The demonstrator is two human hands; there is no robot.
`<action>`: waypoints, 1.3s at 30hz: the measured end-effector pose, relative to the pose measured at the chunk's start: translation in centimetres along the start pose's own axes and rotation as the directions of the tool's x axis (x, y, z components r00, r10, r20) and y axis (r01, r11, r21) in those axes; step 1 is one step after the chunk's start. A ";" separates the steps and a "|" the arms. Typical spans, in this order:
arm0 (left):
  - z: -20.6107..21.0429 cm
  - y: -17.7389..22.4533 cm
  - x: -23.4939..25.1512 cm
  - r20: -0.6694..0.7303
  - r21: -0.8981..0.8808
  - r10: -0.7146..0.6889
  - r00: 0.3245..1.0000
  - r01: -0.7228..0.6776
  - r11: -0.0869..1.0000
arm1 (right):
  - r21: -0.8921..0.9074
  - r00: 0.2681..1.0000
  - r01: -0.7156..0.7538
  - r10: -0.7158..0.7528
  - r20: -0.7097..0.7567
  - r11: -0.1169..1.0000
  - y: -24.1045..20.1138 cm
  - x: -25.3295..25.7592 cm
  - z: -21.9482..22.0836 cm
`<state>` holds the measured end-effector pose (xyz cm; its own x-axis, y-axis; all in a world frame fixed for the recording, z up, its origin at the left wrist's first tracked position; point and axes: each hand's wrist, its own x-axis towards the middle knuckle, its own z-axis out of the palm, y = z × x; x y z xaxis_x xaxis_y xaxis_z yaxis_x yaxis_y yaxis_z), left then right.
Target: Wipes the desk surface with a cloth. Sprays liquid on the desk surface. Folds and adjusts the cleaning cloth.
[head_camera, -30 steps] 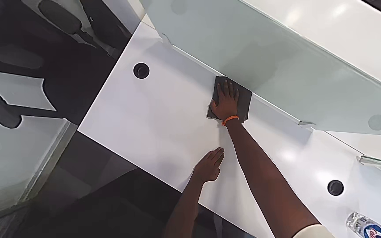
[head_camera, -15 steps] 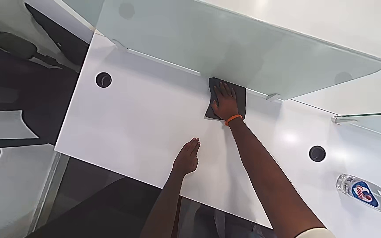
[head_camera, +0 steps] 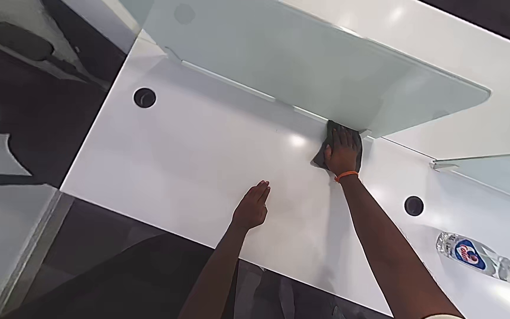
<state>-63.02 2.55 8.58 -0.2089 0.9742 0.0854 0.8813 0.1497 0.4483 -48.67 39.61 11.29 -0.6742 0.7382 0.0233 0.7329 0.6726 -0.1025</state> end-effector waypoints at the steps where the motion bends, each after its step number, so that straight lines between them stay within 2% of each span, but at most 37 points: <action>1: 0.0 0.1 -0.1 -0.003 -0.010 -0.006 1.000 0.006 1.000 | 0.007 1.000 0.000 0.000 -0.020 1.000 -0.1 -0.2 0.3; 5: 0.0 0.2 0.0 -0.015 -0.037 -0.003 1.000 0.003 0.999 | -0.019 0.999 -0.035 0.034 -0.012 0.999 -1.6 -0.1 1.1; 10: 0.1 0.2 0.1 -0.041 -0.054 0.007 0.999 -0.009 0.999 | -0.069 0.992 -0.122 0.123 0.006 0.990 -5.7 2.0 1.7; 17: 0.2 0.0 0.2 -0.030 -0.096 0.019 0.999 -0.021 0.995 | -0.083 0.988 -0.155 0.157 0.013 0.984 -12.0 4.8 2.4; 21: 0.2 0.0 0.1 -0.028 -0.130 0.021 0.999 -0.024 0.991 | -0.054 0.999 0.018 -0.015 0.041 0.998 -16.4 5.1 3.3; 26: 0.3 -0.3 0.2 -0.051 -0.145 0.047 0.998 -0.054 0.988 | 0.032 0.965 0.253 -0.255 0.065 0.967 -20.9 4.0 2.8; 29: 0.3 -0.2 0.1 -0.058 -0.161 0.058 0.997 -0.067 0.985 | 0.038 0.928 0.365 -0.367 0.069 0.930 -21.8 3.5 2.8; 32: 0.2 -0.1 -0.1 -0.145 -0.215 0.020 0.989 -0.052 0.975 | 0.034 0.880 0.467 -0.469 0.081 0.883 -21.7 1.5 2.6; 34: 0.3 0.0 -0.4 -0.321 -0.239 -0.073 0.944 -0.007 0.971 | 0.009 0.866 0.494 -0.492 0.092 0.870 -21.8 0.0 2.9; 35: 0.3 -0.2 -0.3 -0.427 -0.255 -0.135 0.894 0.024 0.967 | -0.010 0.867 0.493 -0.490 0.087 0.870 -22.2 -0.3 3.2; 37: 0.0 0.2 -0.6 -0.576 -0.330 -0.295 0.762 0.114 0.937 | -0.041 0.867 0.496 -0.493 0.072 0.867 -23.0 -1.6 3.8; 39: -0.1 1.7 -1.9 -0.640 -0.447 -0.467 0.610 0.199 0.872 | -0.048 0.857 0.514 -0.509 0.081 0.857 -23.7 -3.6 4.1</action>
<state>-61.21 0.96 9.24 -0.8106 0.4161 0.4121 0.5373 0.2486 0.8059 -63.98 20.84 9.59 -0.9583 0.2857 -0.0083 0.2858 0.9579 -0.0280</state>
